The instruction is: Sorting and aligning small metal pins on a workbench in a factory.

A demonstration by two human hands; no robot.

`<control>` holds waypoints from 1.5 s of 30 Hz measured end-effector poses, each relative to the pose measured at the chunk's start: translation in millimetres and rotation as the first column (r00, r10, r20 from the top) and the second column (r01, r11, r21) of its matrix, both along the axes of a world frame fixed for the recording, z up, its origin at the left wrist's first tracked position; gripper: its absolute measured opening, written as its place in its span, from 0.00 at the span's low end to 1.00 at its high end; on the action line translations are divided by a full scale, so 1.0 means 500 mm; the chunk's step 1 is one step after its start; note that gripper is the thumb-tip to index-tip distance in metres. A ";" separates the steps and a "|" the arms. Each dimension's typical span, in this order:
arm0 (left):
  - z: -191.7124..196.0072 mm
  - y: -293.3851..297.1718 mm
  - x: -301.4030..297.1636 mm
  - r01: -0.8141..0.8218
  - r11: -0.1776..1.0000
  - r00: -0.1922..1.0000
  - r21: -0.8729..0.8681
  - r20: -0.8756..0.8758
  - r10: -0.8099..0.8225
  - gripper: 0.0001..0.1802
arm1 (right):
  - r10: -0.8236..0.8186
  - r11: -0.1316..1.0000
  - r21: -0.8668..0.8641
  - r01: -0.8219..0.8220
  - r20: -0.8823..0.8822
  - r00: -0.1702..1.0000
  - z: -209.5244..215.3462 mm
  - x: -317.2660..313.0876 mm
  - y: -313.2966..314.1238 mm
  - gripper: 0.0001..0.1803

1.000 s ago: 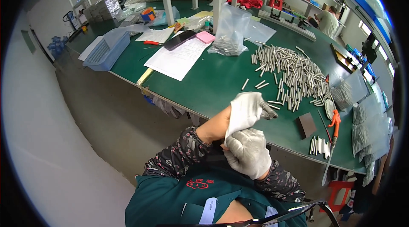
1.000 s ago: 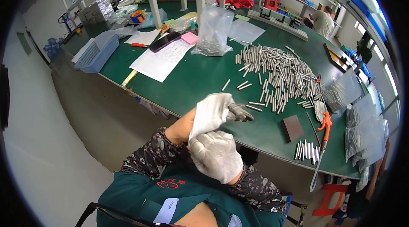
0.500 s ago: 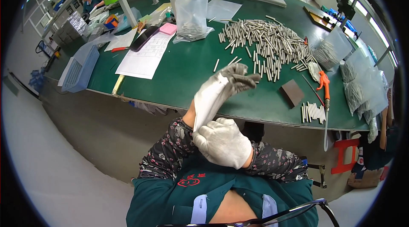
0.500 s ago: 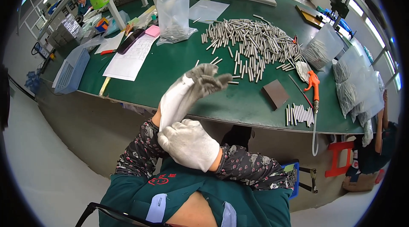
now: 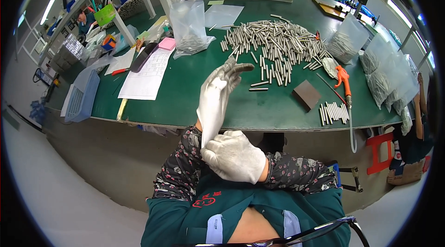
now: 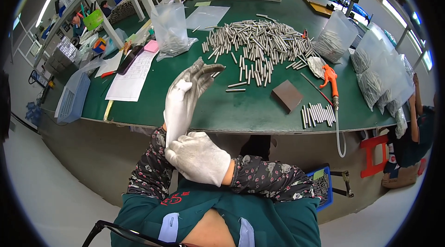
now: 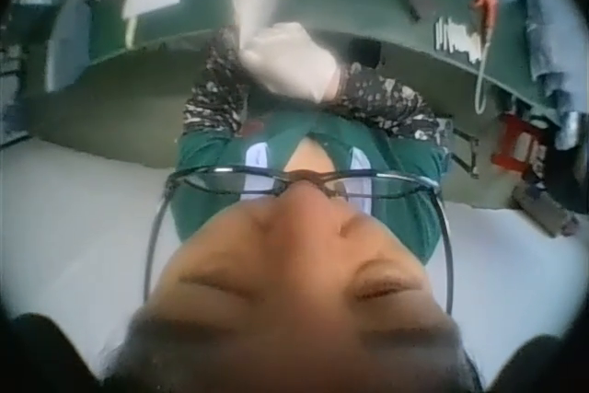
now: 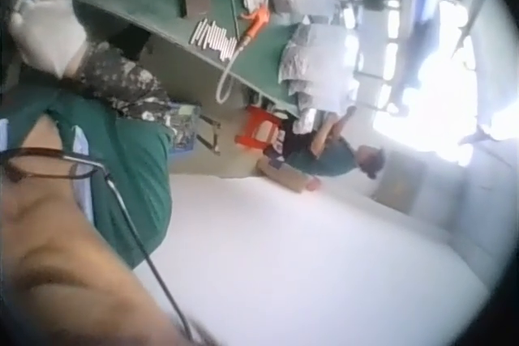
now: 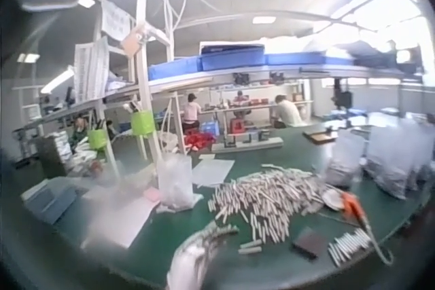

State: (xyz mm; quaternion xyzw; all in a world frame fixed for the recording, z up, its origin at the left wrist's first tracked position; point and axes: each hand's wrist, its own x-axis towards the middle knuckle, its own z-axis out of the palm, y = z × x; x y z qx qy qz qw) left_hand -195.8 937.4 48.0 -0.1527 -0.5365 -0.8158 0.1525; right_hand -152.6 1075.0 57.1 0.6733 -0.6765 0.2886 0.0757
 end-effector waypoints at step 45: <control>0.138 0.016 0.048 0.246 0.801 0.963 0.545 -0.231 -0.139 0.41 | 0.743 0.627 -0.769 0.129 0.540 -0.394 -0.060 -0.177 0.038 0.43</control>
